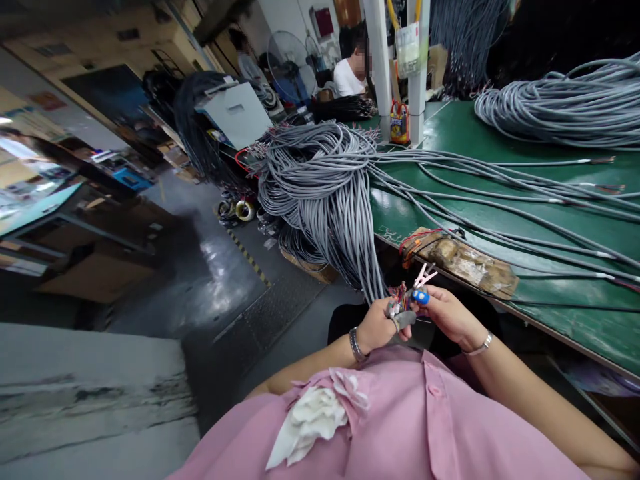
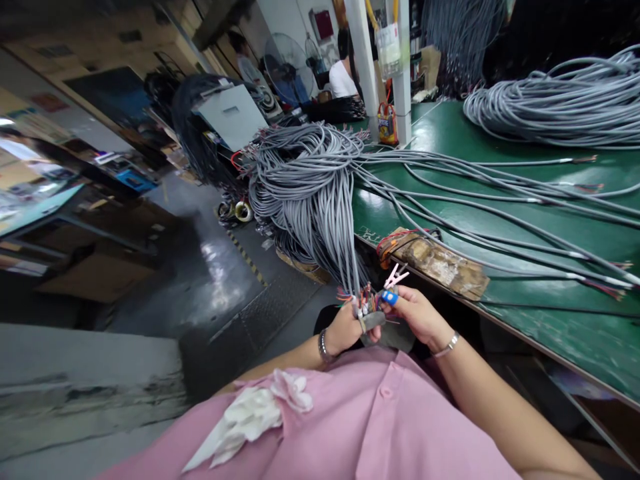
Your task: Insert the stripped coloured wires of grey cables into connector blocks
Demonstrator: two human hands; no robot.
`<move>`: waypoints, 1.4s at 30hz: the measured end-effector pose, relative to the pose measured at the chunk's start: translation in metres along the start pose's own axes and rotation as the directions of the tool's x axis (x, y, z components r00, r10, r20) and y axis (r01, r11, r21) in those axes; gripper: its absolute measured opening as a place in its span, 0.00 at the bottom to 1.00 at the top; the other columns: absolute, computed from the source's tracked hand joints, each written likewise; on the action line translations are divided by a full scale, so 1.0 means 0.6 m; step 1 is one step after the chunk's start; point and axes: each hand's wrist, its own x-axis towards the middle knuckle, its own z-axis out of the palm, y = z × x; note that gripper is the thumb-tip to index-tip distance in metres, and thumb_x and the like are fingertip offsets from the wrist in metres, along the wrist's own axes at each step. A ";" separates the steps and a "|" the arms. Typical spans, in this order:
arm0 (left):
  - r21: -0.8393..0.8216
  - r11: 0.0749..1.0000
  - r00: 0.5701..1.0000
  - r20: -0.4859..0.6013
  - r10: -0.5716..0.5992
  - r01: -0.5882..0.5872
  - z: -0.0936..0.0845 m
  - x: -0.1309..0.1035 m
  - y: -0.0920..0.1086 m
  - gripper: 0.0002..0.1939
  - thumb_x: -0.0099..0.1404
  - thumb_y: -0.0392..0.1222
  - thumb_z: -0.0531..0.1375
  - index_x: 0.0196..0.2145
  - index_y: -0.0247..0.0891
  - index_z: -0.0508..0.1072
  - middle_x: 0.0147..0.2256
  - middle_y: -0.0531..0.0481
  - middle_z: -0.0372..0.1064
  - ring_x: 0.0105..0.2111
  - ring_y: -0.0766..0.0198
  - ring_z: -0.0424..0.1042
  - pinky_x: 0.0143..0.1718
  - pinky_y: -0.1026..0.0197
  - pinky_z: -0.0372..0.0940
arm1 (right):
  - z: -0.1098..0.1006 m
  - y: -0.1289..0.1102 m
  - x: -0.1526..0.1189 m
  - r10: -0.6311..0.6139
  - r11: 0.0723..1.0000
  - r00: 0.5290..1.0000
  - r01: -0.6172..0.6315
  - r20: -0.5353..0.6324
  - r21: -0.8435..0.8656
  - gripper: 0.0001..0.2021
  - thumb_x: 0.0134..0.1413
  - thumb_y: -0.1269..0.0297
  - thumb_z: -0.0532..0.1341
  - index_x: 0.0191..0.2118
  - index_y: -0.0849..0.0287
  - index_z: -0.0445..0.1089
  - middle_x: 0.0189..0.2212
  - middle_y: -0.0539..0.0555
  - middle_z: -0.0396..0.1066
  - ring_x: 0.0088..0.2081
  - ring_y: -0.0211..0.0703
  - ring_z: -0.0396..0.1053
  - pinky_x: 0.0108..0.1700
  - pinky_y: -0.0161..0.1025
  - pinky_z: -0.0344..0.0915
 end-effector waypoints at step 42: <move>-0.182 0.980 0.966 -0.256 0.031 -0.079 0.012 0.004 -0.031 0.23 0.57 0.55 0.62 0.19 0.30 0.72 0.17 0.47 0.68 0.15 0.67 0.66 0.18 0.65 0.63 | -0.020 0.016 0.016 0.042 0.981 0.997 -0.054 0.068 0.184 0.17 0.49 0.49 0.65 0.34 0.60 0.73 0.32 0.55 0.73 0.32 0.41 0.69 0.36 0.39 0.64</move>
